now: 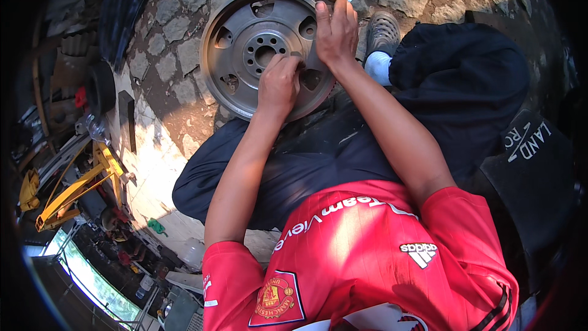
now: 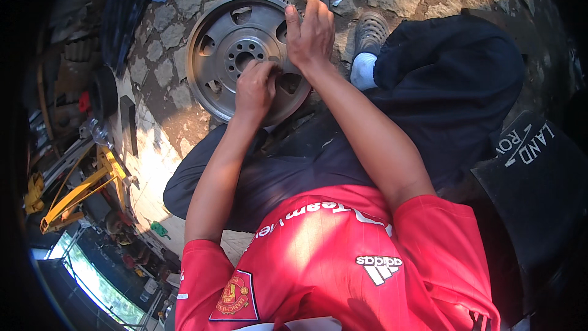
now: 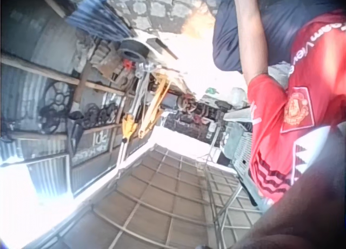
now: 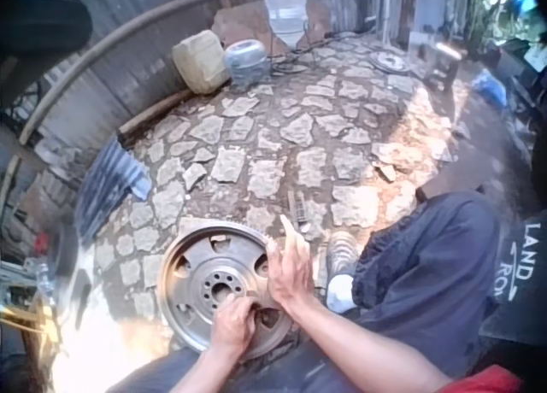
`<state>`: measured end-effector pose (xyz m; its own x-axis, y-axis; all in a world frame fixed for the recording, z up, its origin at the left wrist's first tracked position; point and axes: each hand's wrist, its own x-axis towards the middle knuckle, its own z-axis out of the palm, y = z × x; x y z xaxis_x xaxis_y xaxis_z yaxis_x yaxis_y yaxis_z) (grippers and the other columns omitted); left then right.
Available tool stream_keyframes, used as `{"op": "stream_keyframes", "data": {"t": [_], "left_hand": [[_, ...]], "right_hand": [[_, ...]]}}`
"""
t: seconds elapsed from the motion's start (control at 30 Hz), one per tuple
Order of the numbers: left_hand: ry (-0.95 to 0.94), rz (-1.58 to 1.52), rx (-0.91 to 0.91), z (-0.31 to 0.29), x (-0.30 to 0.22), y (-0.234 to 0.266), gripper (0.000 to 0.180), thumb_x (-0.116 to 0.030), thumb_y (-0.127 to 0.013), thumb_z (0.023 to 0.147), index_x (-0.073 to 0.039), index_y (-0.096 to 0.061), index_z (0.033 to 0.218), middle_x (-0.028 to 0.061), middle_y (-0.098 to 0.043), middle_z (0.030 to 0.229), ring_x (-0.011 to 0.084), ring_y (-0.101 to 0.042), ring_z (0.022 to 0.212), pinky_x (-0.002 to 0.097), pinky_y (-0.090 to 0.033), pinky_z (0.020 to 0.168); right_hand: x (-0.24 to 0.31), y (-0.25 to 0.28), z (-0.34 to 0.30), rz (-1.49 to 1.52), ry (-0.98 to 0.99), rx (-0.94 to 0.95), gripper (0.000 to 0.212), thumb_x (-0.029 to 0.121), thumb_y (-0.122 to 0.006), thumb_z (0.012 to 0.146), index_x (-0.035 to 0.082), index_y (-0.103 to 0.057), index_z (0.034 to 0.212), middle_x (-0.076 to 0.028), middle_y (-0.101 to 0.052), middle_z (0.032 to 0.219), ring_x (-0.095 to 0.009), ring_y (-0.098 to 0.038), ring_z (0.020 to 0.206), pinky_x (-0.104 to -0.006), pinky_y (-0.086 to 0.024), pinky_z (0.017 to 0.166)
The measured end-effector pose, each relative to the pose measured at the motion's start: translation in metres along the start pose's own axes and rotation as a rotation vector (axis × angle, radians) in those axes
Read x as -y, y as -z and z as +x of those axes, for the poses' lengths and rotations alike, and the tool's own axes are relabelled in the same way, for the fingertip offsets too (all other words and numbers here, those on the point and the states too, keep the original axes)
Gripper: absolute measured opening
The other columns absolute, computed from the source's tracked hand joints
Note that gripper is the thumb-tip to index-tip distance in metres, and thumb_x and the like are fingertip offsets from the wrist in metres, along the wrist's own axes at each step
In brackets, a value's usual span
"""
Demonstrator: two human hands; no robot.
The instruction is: The person sits on the ground and scrubs a metal flywheel with a wire brush, focusing on the central hub and outer rim. They flip the flywheel over to clean the other side and continue scrubbing.
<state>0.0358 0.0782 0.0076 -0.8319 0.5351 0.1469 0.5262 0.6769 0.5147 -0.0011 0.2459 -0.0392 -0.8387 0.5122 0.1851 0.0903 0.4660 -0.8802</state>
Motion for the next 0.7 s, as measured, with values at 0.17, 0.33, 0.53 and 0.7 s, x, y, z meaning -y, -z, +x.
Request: {"op": "stream_keyframes", "data": {"t": [0.17, 0.33, 0.53, 0.7], "left_hand": [[0.000, -0.011, -0.004, -0.016, 0.002, 0.004, 0.016, 0.006, -0.073, 0.082, -0.002, -0.069, 0.096, 0.0147, -0.070, 0.087, 0.0349, -0.067, 0.085, 0.0459, -0.053, 0.077], [-0.008, 0.029, -0.052, 0.010, 0.000, -0.007, 0.017, 0.007, -0.072, 0.081, -0.002, -0.068, 0.095, 0.0142, -0.069, 0.087, 0.0344, -0.067, 0.086, 0.0449, -0.054, 0.077], [0.031, -0.003, 0.017, -0.024, 0.001, 0.004, 0.019, 0.007, -0.070, 0.079, -0.002, -0.064, 0.095, 0.0142, -0.068, 0.088, 0.0349, -0.066, 0.090, 0.0457, -0.054, 0.080], [0.002, 0.093, -0.044, 0.023, 0.000, -0.006, 0.019, 0.007, -0.073, 0.080, -0.002, -0.067, 0.096, 0.0140, -0.070, 0.089, 0.0347, -0.067, 0.086, 0.0444, -0.054, 0.077]], "right_hand": [[0.002, -0.005, -0.004, -0.067, 0.031, 0.028, 0.066, 0.052, -0.050, 0.107, 0.010, -0.046, 0.158, -0.021, -0.061, 0.130, -0.041, -0.056, 0.118, -0.0520, -0.044, 0.104], [0.005, 0.000, -0.001, -0.025, 0.005, 0.028, 0.066, 0.052, -0.050, 0.107, 0.011, -0.046, 0.158, -0.021, -0.060, 0.132, -0.041, -0.056, 0.120, -0.0521, -0.043, 0.104], [0.002, -0.003, -0.001, -0.026, -0.006, 0.035, 0.066, 0.053, -0.050, 0.107, 0.011, -0.046, 0.158, -0.021, -0.061, 0.132, -0.040, -0.056, 0.121, -0.0518, -0.043, 0.105], [0.004, -0.003, -0.002, -0.030, 0.015, 0.023, 0.066, 0.054, -0.049, 0.107, 0.011, -0.046, 0.158, -0.021, -0.060, 0.135, -0.040, -0.056, 0.121, -0.0519, -0.043, 0.106]]}}
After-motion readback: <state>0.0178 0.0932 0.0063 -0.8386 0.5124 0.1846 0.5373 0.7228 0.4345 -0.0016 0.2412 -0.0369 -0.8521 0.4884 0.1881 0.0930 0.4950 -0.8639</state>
